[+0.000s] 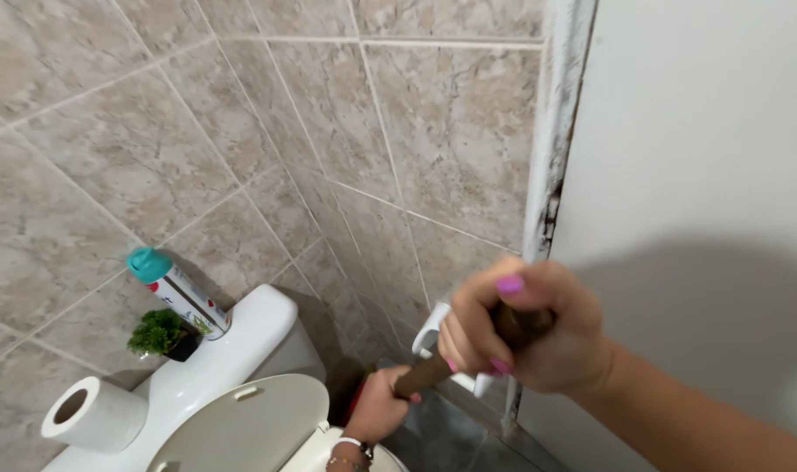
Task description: Cleaning the floor of a bathroom using a broom.
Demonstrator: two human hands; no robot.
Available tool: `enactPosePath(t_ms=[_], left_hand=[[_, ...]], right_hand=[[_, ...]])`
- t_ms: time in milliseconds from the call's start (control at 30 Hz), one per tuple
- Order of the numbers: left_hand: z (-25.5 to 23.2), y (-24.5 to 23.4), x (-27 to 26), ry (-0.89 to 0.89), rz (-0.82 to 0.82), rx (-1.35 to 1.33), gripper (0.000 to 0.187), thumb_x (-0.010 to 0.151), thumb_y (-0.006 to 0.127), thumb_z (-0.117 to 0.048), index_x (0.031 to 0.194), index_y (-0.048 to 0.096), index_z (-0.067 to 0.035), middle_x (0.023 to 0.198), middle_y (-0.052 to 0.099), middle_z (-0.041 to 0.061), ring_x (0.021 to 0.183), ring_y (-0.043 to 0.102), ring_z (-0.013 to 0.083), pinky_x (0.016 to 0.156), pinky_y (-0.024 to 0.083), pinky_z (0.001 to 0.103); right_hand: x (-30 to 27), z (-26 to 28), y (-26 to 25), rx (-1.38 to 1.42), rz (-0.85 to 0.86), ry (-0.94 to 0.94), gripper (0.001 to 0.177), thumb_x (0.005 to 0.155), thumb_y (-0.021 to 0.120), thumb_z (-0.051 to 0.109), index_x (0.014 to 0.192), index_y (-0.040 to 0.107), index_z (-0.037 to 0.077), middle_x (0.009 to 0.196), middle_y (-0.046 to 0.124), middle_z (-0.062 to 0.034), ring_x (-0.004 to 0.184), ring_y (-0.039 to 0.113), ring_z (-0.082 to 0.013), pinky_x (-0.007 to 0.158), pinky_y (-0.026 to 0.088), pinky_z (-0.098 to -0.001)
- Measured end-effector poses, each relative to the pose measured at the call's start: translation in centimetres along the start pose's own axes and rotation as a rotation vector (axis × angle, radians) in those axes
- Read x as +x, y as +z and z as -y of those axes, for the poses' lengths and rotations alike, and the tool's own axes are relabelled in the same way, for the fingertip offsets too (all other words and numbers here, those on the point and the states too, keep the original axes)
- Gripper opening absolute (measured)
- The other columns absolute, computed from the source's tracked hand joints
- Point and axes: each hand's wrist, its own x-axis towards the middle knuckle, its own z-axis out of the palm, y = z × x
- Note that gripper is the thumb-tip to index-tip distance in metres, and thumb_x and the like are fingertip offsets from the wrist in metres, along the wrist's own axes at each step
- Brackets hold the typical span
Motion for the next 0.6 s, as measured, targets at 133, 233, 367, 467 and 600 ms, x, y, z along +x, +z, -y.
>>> enactPosePath(t_ms=[133, 233, 367, 467, 600], left_hand=[[0.7, -1.4, -0.8, -0.122, -0.132, 0.131, 0.017, 0.077, 0.075, -0.006, 0.094, 0.072, -0.007, 0.077, 0.071, 0.016, 0.067, 0.07, 0.0272, 0.068, 0.055, 0.035], [3.7, -0.7, -1.1, -0.049, -0.221, 0.16, 0.031, 0.073, 0.077, -0.01, 0.103, 0.076, -0.011, 0.083, 0.075, 0.015, 0.078, 0.072, 0.0272, 0.068, 0.056, 0.037], [1.4, -0.6, -1.5, -0.252, -0.193, 0.138, 0.03, 0.077, 0.084, -0.033, 0.094, 0.077, -0.009, 0.074, 0.075, 0.012, 0.065, 0.071, 0.0237, 0.067, 0.055, 0.037], [-0.5, 0.4, -0.9, -0.26, -0.245, 0.098, 0.033, 0.077, 0.084, -0.037, 0.089, 0.077, -0.007, 0.067, 0.072, 0.012, 0.058, 0.066, 0.0219, 0.063, 0.054, 0.037], [-3.2, 2.7, -0.8, -0.27, -0.295, -0.035, 0.04, 0.081, 0.082, -0.038, 0.075, 0.07, 0.001, 0.057, 0.061, 0.012, 0.056, 0.05, 0.0112, 0.056, 0.049, 0.038]], right_hand=[[3.1, -0.4, 0.3, 0.023, -0.043, 0.077, 0.046, 0.091, 0.044, 0.033, 0.059, 0.051, 0.0, 0.055, 0.049, -0.0166, 0.054, 0.046, -0.0271, 0.065, 0.045, -0.0402], [4.3, -1.2, 1.0, 0.031, 0.002, 0.194, 0.045, 0.089, 0.042, 0.028, 0.056, 0.05, -0.001, 0.05, 0.046, -0.0145, 0.042, 0.042, -0.0219, 0.043, 0.037, -0.0321], [5.6, 0.2, 2.4, 0.078, -0.011, 0.277, 0.042, 0.092, 0.037, 0.027, 0.063, 0.051, 0.0, 0.058, 0.048, -0.0149, 0.054, 0.045, -0.0217, 0.056, 0.04, -0.0336], [6.6, 1.4, 2.4, 0.088, -0.032, 0.296, 0.042, 0.093, 0.036, 0.027, 0.063, 0.05, 0.001, 0.058, 0.046, -0.0134, 0.052, 0.043, -0.0206, 0.053, 0.039, -0.0346], [7.1, 3.9, 3.5, -0.003, -0.081, 0.237, 0.043, 0.095, 0.035, 0.027, 0.061, 0.046, 0.003, 0.057, 0.045, -0.0123, 0.046, 0.038, -0.0187, 0.046, 0.036, -0.0352]])
